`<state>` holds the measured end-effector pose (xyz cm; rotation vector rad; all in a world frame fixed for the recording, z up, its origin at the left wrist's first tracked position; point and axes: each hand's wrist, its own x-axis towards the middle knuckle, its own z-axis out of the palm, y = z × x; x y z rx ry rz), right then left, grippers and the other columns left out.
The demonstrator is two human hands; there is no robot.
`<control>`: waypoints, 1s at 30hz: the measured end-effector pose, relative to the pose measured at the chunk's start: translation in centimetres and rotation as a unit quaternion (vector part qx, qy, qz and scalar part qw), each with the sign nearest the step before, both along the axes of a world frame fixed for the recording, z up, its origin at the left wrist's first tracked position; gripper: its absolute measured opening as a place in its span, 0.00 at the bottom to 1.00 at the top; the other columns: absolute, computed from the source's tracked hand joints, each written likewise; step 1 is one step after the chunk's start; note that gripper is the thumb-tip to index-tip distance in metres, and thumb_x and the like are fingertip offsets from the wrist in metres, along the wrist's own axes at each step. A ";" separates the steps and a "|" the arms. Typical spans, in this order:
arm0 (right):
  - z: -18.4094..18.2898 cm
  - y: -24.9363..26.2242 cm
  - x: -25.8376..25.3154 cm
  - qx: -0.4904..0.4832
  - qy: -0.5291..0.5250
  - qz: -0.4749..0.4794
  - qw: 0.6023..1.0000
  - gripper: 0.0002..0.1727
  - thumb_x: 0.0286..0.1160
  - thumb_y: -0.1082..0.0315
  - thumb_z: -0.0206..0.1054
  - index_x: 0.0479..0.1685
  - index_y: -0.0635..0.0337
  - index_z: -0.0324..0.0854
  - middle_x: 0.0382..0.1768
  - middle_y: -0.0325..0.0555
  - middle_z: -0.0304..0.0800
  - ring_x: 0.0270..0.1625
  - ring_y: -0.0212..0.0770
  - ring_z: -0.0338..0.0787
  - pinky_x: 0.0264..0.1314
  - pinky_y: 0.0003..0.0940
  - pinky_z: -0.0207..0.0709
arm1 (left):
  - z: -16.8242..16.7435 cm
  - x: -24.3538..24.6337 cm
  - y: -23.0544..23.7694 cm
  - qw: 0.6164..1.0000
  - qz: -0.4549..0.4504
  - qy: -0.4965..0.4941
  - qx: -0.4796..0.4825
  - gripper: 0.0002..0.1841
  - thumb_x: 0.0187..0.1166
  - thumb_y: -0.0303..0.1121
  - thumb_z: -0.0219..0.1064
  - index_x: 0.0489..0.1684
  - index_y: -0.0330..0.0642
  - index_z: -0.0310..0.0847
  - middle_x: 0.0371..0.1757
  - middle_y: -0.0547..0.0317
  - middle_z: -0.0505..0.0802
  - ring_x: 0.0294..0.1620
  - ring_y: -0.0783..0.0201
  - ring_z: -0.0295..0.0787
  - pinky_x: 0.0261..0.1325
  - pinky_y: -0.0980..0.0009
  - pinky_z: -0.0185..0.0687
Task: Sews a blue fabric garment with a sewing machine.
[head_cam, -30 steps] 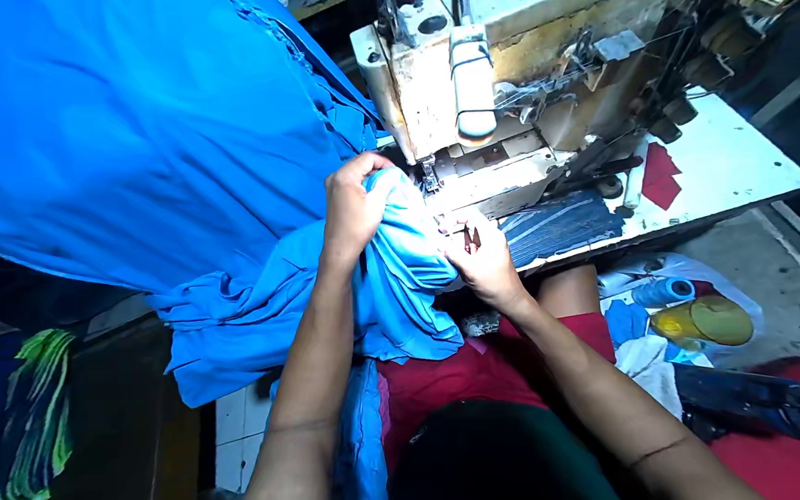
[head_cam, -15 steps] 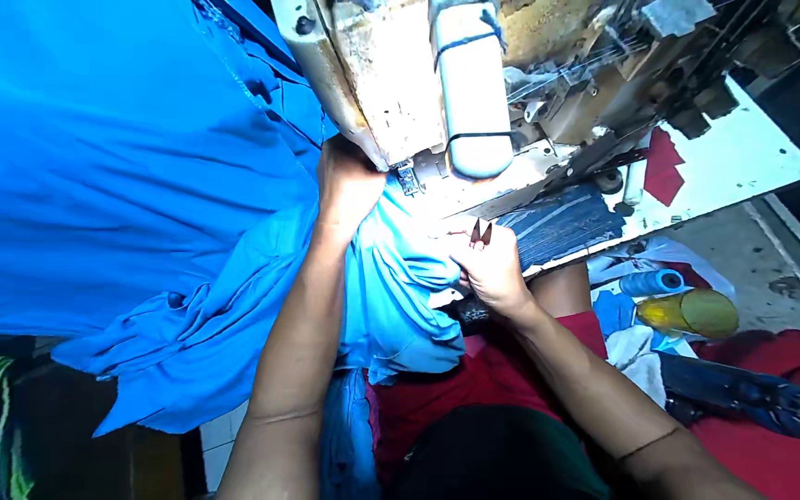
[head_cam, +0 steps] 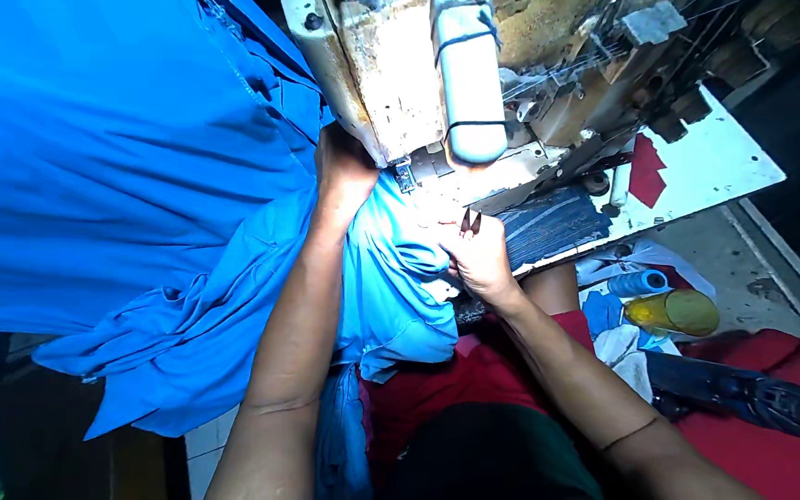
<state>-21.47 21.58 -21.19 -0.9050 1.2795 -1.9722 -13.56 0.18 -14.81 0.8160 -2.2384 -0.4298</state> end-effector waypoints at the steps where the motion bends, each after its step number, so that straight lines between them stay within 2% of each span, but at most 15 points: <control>1: 0.0 -0.1 0.0 0.001 0.000 -0.002 1.000 0.01 0.73 0.76 0.71 0.37 0.62 0.84 0.17 0.43 0.76 0.12 0.33 0.70 0.11 0.27 0.66 | 0.0 0.0 -0.1 1.000 0.002 -0.005 -0.007 0.27 0.62 0.44 0.77 0.57 0.36 0.85 0.55 0.47 0.93 0.62 0.56 0.89 0.68 0.52 0.80; 6: -0.2 -0.1 0.2 -0.009 0.022 -0.014 1.000 0.02 0.73 0.75 0.72 0.36 0.62 0.84 0.16 0.43 0.76 0.12 0.33 0.71 0.12 0.27 0.67 | 0.0 -0.1 0.1 1.000 0.010 -0.012 -0.007 0.25 0.65 0.45 0.76 0.57 0.39 0.85 0.55 0.49 0.93 0.63 0.57 0.89 0.68 0.51 0.80; 9: -0.2 -0.1 -0.1 -0.019 0.096 -0.022 0.995 0.07 0.72 0.76 0.72 0.45 0.62 0.84 0.24 0.43 0.81 0.20 0.33 0.76 0.19 0.27 0.72 | 0.8 0.2 1.4 1.000 0.023 -0.007 -0.020 0.26 0.66 0.46 0.77 0.57 0.36 0.85 0.57 0.44 0.93 0.66 0.54 0.88 0.71 0.50 0.78; 11: 0.0 -0.2 -0.2 -0.008 0.141 -0.037 0.989 0.10 0.72 0.75 0.73 0.50 0.61 0.83 0.27 0.43 0.83 0.21 0.34 0.77 0.19 0.27 0.72 | 1.7 1.0 2.4 0.999 0.040 0.007 -0.015 0.27 0.66 0.45 0.78 0.59 0.37 0.84 0.59 0.45 0.91 0.67 0.55 0.87 0.74 0.55 0.77; 12: 0.1 -0.1 -0.3 0.000 0.157 -0.045 0.987 0.11 0.72 0.75 0.73 0.51 0.61 0.83 0.27 0.43 0.82 0.21 0.34 0.77 0.19 0.28 0.72 | 1.8 1.6 3.1 0.997 0.065 0.025 -0.019 0.24 0.68 0.45 0.77 0.58 0.39 0.85 0.58 0.48 0.90 0.65 0.56 0.86 0.72 0.57 0.78; 14: -0.1 0.0 -0.3 -0.005 0.170 -0.057 0.984 0.11 0.70 0.75 0.74 0.48 0.60 0.81 0.26 0.42 0.79 0.21 0.34 0.75 0.19 0.27 0.71 | 0.9 3.1 5.3 0.989 0.082 0.084 -0.086 0.15 0.74 0.42 0.74 0.46 0.40 0.86 0.47 0.52 0.87 0.52 0.57 0.84 0.57 0.60 0.80; 16: -0.6 0.3 0.1 -0.012 0.139 -0.047 0.989 0.12 0.66 0.76 0.75 0.46 0.60 0.80 0.25 0.42 0.77 0.21 0.34 0.74 0.19 0.28 0.70 | -0.5 4.4 8.4 0.989 0.027 0.077 -0.120 0.13 0.78 0.43 0.73 0.37 0.42 0.85 0.37 0.55 0.87 0.39 0.60 0.84 0.44 0.62 0.82; 19: -1.8 1.1 1.6 -0.013 0.082 -0.033 0.996 0.14 0.64 0.74 0.77 0.44 0.57 0.78 0.24 0.41 0.76 0.22 0.35 0.76 0.21 0.29 0.72 | -2.4 3.7 11.0 0.991 0.025 0.012 -0.131 0.14 0.74 0.49 0.75 0.38 0.49 0.90 0.35 0.61 0.87 0.39 0.61 0.85 0.43 0.61 0.80; 21: -2.5 1.5 2.6 -0.013 0.019 -0.026 0.999 0.14 0.64 0.73 0.79 0.44 0.58 0.78 0.25 0.43 0.78 0.22 0.35 0.76 0.22 0.28 0.72 | -2.7 2.8 11.6 0.988 0.045 0.004 -0.144 0.09 0.76 0.43 0.73 0.41 0.50 0.91 0.37 0.61 0.89 0.42 0.61 0.86 0.44 0.62 0.80; 23: -2.7 2.0 3.4 -0.008 -0.093 -0.003 0.996 0.16 0.64 0.76 0.78 0.44 0.58 0.76 0.21 0.44 0.75 0.16 0.34 0.72 0.15 0.27 0.67 | -2.7 2.5 12.3 0.991 -0.015 -0.007 -0.134 0.08 0.81 0.39 0.68 0.41 0.49 0.92 0.38 0.60 0.90 0.44 0.61 0.87 0.47 0.61 0.81; 24: -2.8 2.2 3.6 -0.009 -0.157 0.013 0.988 0.15 0.64 0.78 0.76 0.45 0.59 0.76 0.19 0.44 0.74 0.13 0.33 0.69 0.12 0.26 0.64 | -2.4 2.6 12.9 0.989 -0.097 -0.029 -0.110 0.09 0.83 0.38 0.66 0.42 0.49 0.92 0.39 0.61 0.90 0.46 0.62 0.87 0.50 0.60 0.81; 25: -3.0 2.4 3.6 -0.014 -0.210 0.024 0.977 0.14 0.66 0.80 0.73 0.46 0.59 0.76 0.17 0.43 0.73 0.12 0.32 0.68 0.11 0.25 0.62 | -1.9 2.7 13.2 0.976 -0.193 -0.058 -0.081 0.10 0.85 0.40 0.64 0.45 0.53 0.93 0.43 0.66 0.93 0.50 0.67 0.88 0.56 0.62 0.83; 27: -3.7 2.9 3.5 -0.038 -0.265 0.026 0.963 0.07 0.69 0.77 0.69 0.40 0.58 0.79 0.17 0.41 0.77 0.13 0.30 0.72 0.14 0.24 0.66 | -0.9 3.0 13.8 0.929 -0.365 -0.065 -0.026 0.10 0.84 0.39 0.67 0.50 0.52 0.95 0.49 0.67 0.93 0.57 0.69 0.87 0.64 0.64 0.82; 28: -3.8 3.2 3.3 -0.045 -0.263 0.027 0.963 0.07 0.71 0.76 0.68 0.43 0.58 0.78 0.20 0.41 0.79 0.15 0.30 0.74 0.16 0.25 0.69 | -0.5 3.6 14.4 0.918 -0.395 -0.033 -0.001 0.09 0.83 0.37 0.69 0.46 0.49 0.96 0.49 0.64 0.94 0.57 0.68 0.88 0.65 0.64 0.84; 30: -2.7 3.6 2.9 -0.029 -0.265 0.025 0.963 0.08 0.72 0.77 0.70 0.43 0.59 0.76 0.18 0.42 0.75 0.13 0.30 0.71 0.13 0.24 0.65 | -0.6 5.4 15.1 0.936 -0.346 0.056 0.028 0.07 0.79 0.31 0.71 0.34 0.41 0.94 0.40 0.60 0.95 0.46 0.68 0.91 0.53 0.66 0.89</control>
